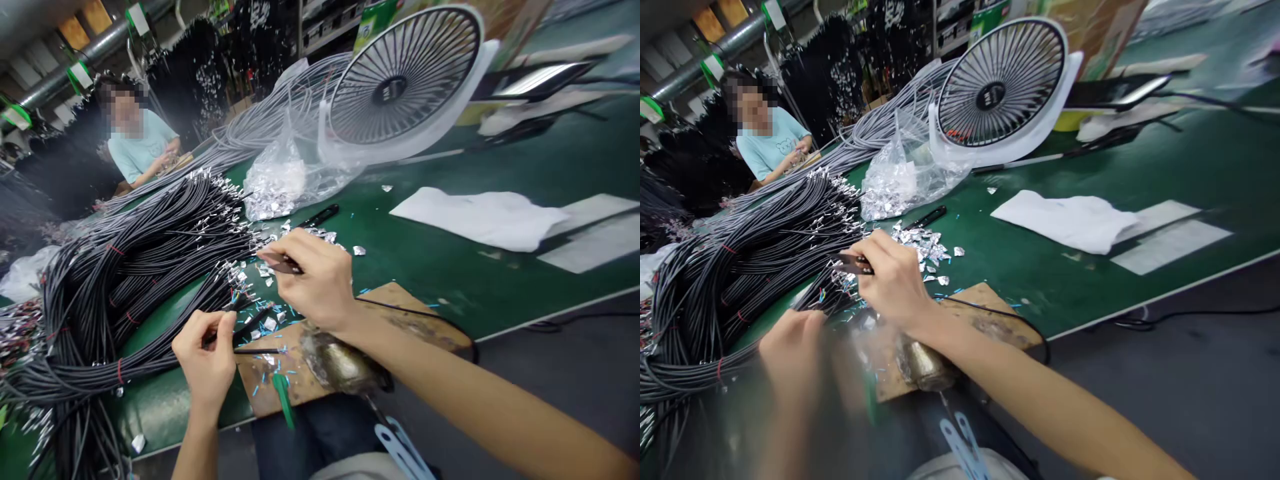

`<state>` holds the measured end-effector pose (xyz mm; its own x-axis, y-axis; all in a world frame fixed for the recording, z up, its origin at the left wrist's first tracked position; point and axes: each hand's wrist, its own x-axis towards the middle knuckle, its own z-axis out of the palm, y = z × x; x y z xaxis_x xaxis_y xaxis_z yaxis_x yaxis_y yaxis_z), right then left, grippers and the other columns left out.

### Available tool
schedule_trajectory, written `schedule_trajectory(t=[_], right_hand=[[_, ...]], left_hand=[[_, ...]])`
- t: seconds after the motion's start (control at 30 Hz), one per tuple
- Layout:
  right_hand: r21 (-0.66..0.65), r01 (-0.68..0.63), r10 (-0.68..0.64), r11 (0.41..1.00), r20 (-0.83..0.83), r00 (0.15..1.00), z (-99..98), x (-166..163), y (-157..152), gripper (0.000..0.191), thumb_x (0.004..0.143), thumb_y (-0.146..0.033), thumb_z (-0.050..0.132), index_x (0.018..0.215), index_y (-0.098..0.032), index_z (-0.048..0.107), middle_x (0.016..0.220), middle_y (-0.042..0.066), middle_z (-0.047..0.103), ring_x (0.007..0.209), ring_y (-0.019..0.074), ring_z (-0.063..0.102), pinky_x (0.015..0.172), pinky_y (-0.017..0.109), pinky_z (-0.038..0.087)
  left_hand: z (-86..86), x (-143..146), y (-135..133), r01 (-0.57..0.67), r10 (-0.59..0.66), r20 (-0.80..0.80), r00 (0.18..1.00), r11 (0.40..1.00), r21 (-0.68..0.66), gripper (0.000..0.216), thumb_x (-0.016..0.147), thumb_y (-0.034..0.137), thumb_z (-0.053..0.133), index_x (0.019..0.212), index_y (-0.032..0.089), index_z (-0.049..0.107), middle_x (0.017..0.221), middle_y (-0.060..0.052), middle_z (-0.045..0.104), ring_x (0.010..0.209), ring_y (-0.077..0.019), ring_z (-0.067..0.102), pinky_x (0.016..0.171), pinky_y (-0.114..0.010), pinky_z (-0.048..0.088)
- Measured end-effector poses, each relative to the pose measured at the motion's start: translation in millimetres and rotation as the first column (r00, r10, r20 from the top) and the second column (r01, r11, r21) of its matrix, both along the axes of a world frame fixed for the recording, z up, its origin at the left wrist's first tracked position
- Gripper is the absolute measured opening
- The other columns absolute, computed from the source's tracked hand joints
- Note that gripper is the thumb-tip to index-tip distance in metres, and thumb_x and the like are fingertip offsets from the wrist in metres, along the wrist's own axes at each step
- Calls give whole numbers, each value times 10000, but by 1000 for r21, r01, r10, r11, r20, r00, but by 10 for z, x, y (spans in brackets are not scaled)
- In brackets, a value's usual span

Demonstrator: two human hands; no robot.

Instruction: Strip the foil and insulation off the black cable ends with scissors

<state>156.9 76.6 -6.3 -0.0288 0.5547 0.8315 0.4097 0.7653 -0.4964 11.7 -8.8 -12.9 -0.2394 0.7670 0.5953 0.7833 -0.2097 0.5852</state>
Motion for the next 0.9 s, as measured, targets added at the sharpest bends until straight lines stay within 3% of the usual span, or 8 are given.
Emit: schedule_trajectory(t=[0.1,0.17,0.37,0.43,0.57,0.67,0.9], right_hand=[[-123,-267,257,956,-91,962,24,-40,-18,206,819,-60,484,879,-162,653,796,46,669,689,137,601,601,254,450],[-159,-393,375,906,-135,917,40,-69,-50,137,838,-118,521,838,-167,648,778,34,668,678,128,595,595,249,453],[-229,-416,381,880,-181,907,78,-45,-113,56,760,-131,575,729,-152,617,669,3,599,600,106,530,578,241,423],[-248,-426,384,870,-202,901,81,-31,-114,101,761,-119,553,684,-160,604,650,-4,593,597,104,529,583,240,422],[-215,-467,421,857,-228,878,71,-27,-96,122,759,-112,548,801,-163,649,775,26,642,658,116,555,578,240,425],[-230,-483,430,845,-246,869,62,-39,-79,103,788,-112,560,789,-158,652,753,23,633,649,110,545,575,235,423],[-208,-606,582,767,-171,795,59,-60,-79,92,822,-121,601,741,-139,641,697,9,575,620,99,505,564,226,407]], left_hand=[[-1,-29,18,-28,39,-87,995,992,124,90,828,254,629,863,192,684,674,22,663,570,-84,589,540,-185,449],[0,-41,41,-32,72,-180,981,977,213,100,830,220,633,909,195,688,748,4,693,653,-100,630,623,-205,489],[-29,-38,73,-32,156,-295,943,923,384,142,787,135,682,914,192,702,807,-15,681,736,-108,645,722,-228,518],[-35,-29,66,-21,158,-326,932,922,387,141,778,125,691,903,189,703,814,-21,679,737,-112,646,718,-237,525],[-18,-14,50,-37,152,-318,936,940,340,67,817,155,650,850,185,699,764,-16,670,693,-110,629,668,-229,513],[0,-23,39,-59,150,-320,935,959,278,141,879,201,556,820,175,682,713,-17,650,656,-107,607,620,-214,487],[-44,-68,-11,40,-21,-196,980,995,95,178,872,172,497,821,175,667,703,-33,625,651,-136,600,600,-236,479]])
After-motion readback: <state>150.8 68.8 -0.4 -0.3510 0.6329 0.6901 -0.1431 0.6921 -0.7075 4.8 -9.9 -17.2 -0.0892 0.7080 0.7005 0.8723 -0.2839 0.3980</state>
